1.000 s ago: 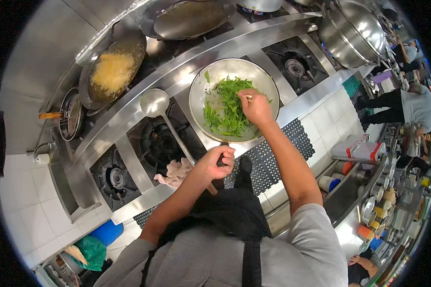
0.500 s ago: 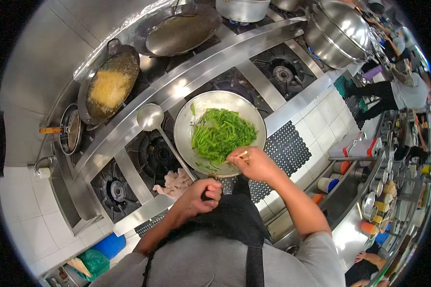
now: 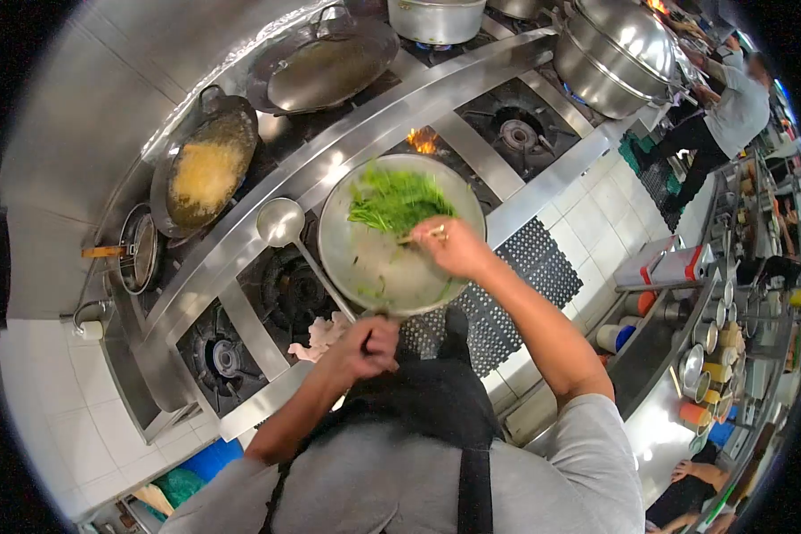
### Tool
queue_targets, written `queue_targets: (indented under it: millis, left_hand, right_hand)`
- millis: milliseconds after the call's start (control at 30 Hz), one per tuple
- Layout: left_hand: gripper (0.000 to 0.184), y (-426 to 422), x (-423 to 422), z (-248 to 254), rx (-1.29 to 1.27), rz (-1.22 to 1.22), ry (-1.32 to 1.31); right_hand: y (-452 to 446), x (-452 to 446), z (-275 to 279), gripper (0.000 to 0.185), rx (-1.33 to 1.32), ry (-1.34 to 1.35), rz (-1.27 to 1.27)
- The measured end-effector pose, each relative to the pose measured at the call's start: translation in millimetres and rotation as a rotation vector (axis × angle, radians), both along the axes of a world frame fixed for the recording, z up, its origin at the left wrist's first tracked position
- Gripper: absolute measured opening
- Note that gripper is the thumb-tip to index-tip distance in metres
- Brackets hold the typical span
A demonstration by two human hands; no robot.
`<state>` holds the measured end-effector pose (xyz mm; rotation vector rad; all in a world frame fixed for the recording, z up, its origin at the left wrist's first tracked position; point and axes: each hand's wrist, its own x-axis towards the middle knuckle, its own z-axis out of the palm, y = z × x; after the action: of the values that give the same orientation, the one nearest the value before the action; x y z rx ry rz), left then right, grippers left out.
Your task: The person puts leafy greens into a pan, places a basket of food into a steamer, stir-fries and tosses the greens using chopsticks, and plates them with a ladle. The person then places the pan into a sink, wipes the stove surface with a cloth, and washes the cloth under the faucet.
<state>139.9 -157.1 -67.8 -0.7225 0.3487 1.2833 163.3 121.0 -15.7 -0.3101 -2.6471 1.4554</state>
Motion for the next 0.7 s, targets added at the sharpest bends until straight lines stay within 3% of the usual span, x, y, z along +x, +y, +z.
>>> queue_targets:
  millis: [33,67,133,233,333,433,533,600,700]
  left_hand:
    - [0.03,15.7,-11.0,12.4,0.09,0.041,0.209]
    - [0.029,34.7,-20.6,24.4,0.176,0.077,0.413]
    - [0.029,72.0,-55.0,3.5,-0.06,0.044,0.09]
    - [0.027,63.7,-37.8,9.1,0.121,0.008,0.345]
    - [0.028,19.7,7.3,15.5,0.092,-0.038,0.148]
    - [0.029,22.8,5.0,-16.7,0.121,-0.029,0.009]
    - [0.026,59.1,-19.3,-45.6,0.176,-0.019,0.022]
    - [0.026,73.6,-27.6,-49.0,0.147,-0.044,0.034]
    - [0.027,84.9,-27.2,-45.0,0.043,-0.079,0.064]
  right_hand:
    - [-2.0,-0.6,-7.7,0.021,-0.021,-0.073,0.041]
    - [5.1,-10.9,-22.0,0.022,0.036,0.026,0.027]
    - [32.4,-46.0,-46.9,0.022,0.147,0.214,-0.003]
    - [36.9,-70.1,-5.0,0.022,0.133,0.307,-0.19]
    - [32.8,-45.3,11.1,0.022,0.14,0.377,-0.195]
    - [25.0,16.8,16.0,0.023,0.001,0.053,-0.211]
    - [49.9,37.4,-35.3,0.025,-0.092,0.085,-0.608]
    - [73.6,5.5,-75.8,0.026,-0.285,0.098,-0.656]
    - [63.6,-33.3,-90.4,0.026,-0.437,0.086,-0.593]
